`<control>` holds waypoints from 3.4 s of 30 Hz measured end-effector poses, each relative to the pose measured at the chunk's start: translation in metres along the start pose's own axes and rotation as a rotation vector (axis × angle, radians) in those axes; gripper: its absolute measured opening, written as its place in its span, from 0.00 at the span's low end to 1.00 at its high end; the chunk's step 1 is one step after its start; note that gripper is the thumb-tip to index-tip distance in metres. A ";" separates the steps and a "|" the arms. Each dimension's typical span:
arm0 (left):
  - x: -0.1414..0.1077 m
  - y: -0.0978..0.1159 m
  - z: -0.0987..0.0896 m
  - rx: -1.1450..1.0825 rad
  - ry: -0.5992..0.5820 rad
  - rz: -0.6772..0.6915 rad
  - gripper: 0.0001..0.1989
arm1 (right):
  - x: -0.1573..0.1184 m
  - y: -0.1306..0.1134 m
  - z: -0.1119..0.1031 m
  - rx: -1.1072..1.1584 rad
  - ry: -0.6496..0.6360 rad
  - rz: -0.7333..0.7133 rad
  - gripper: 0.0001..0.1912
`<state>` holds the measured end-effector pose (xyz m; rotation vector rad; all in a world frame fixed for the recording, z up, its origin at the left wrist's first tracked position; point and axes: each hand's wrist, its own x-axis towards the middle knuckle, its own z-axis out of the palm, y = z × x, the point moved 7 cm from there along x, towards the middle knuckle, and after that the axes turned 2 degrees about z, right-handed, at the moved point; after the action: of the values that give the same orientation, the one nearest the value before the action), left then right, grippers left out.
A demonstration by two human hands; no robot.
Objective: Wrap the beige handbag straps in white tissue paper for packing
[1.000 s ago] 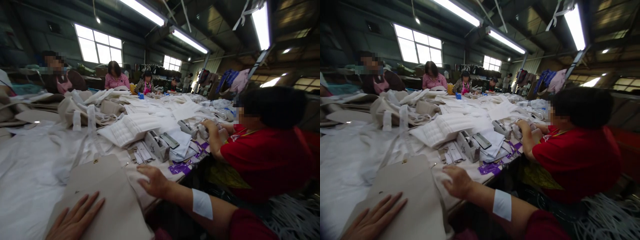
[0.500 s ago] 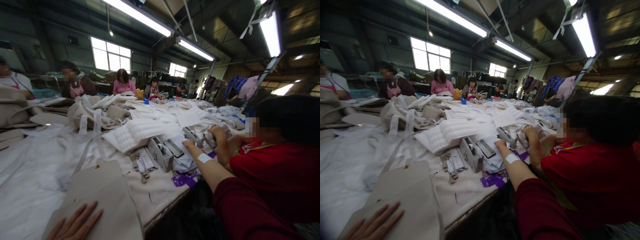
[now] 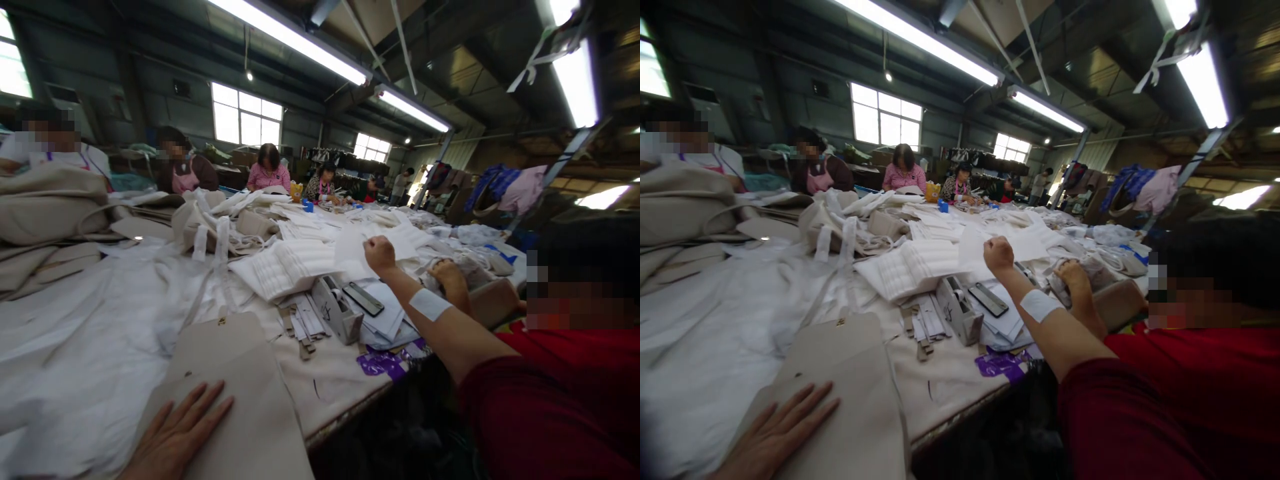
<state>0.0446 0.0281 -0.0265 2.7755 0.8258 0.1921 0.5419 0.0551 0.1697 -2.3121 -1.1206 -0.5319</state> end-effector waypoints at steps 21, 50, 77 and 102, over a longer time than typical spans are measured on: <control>-0.041 -0.057 -0.057 -0.390 0.524 -0.812 0.39 | -0.347 -0.257 -0.011 0.358 -0.884 -1.178 0.12; 0.018 0.003 -0.020 -0.076 -0.055 -0.173 0.43 | -0.331 -0.255 0.077 0.298 -0.926 -1.215 0.36; 0.014 -0.004 -0.011 -0.073 -0.112 -0.206 0.42 | -0.321 -0.228 0.092 0.219 -0.978 -1.007 0.37; 0.014 -0.005 -0.016 -0.075 -0.135 -0.261 0.42 | -0.238 -0.298 0.175 0.246 -1.015 -0.886 0.20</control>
<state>0.0508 0.0428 -0.0111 2.5467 1.1074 -0.0104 0.1850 0.1732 -0.0167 -1.7164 -2.5120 0.5884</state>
